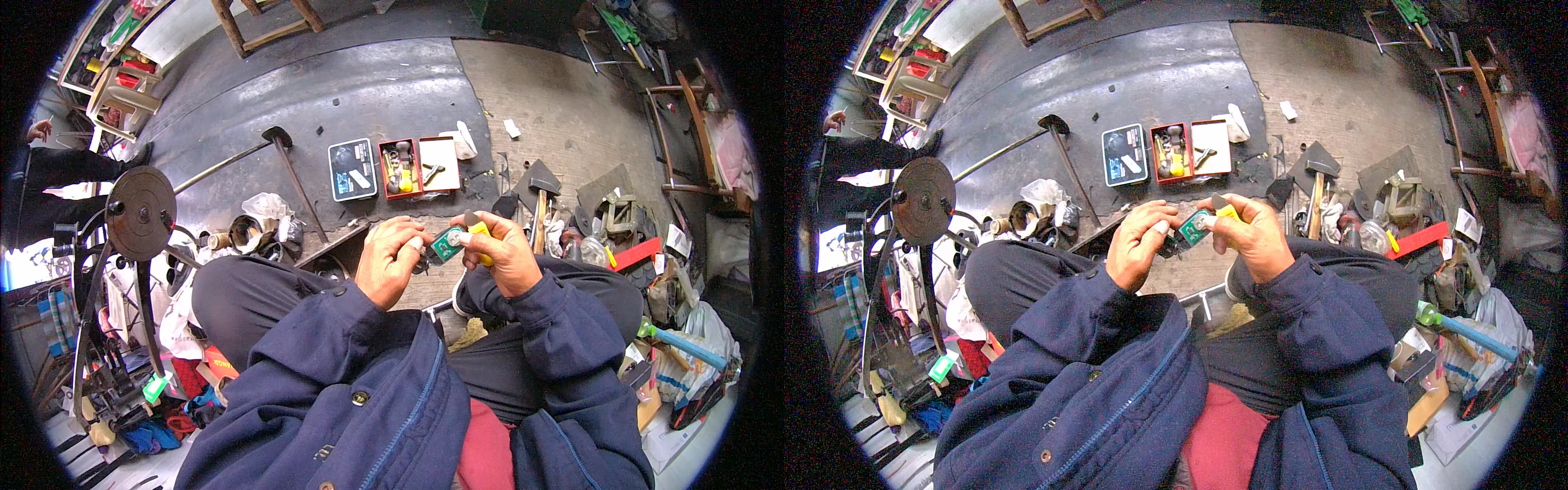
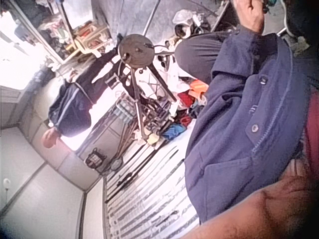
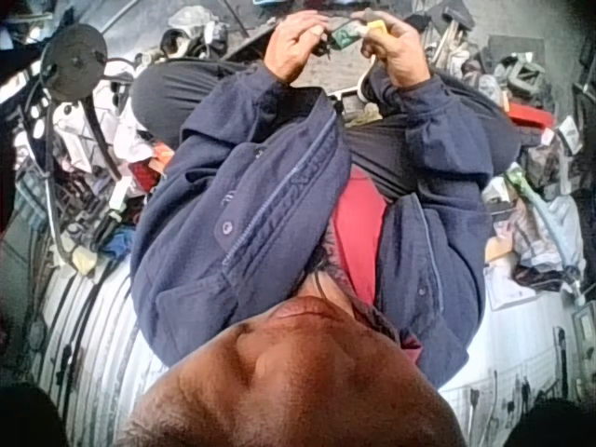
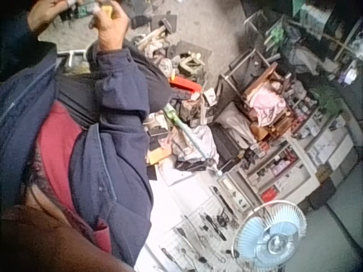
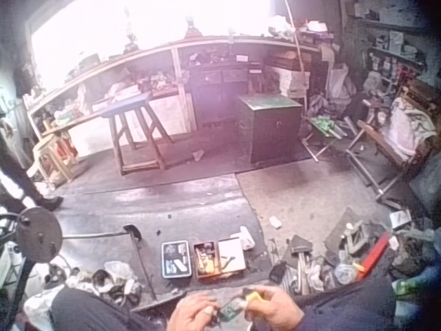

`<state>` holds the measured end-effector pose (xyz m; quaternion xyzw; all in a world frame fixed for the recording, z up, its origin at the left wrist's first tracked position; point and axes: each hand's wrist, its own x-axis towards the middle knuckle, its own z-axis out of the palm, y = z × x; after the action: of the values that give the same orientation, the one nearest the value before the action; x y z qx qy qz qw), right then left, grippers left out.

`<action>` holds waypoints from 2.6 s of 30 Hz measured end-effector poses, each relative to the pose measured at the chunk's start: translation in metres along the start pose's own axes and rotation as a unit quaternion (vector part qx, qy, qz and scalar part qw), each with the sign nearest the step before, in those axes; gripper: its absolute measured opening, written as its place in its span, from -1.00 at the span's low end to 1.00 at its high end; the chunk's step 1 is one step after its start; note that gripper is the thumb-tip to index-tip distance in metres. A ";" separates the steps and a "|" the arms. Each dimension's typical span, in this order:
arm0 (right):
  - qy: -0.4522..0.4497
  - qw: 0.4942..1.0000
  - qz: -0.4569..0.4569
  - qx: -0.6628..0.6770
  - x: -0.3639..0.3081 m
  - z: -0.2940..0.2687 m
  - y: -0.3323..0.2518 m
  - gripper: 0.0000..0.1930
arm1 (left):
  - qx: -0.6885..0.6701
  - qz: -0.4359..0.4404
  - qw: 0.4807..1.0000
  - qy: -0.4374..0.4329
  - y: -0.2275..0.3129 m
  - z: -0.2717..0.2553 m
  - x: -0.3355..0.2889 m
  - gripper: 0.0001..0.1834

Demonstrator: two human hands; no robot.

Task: The person sits on the floor and uses a small screwdriver to pry open a black electronic device. They remove the casing to reveal the internal circuit board and continue to separate the components.

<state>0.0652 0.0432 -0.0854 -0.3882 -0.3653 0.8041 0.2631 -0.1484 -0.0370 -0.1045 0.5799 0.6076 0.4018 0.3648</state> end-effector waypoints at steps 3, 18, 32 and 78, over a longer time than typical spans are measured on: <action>0.004 1.000 0.004 -0.004 0.000 0.000 0.001 -0.70 | 0.050 0.034 0.998 -0.031 0.002 0.000 -0.001 -0.73; 0.095 0.891 -0.227 -0.381 -0.003 0.017 -0.003 -0.75 | -0.302 -0.262 0.909 -0.115 0.007 0.000 -0.003 -0.83; 0.079 0.849 -0.226 -0.471 -0.007 0.022 -0.005 -0.71 | -0.247 -0.242 0.930 -0.122 0.006 0.006 -0.007 -0.87; -0.062 0.956 -0.114 0.265 -0.015 0.003 -0.036 -0.59 | -0.273 -0.472 0.838 -0.033 -0.144 0.053 0.012 -0.87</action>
<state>0.0760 0.0523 -0.0489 -0.2103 -0.1968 0.8591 0.4232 -0.1603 -0.0218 -0.2570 0.1123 0.6606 0.3115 0.6737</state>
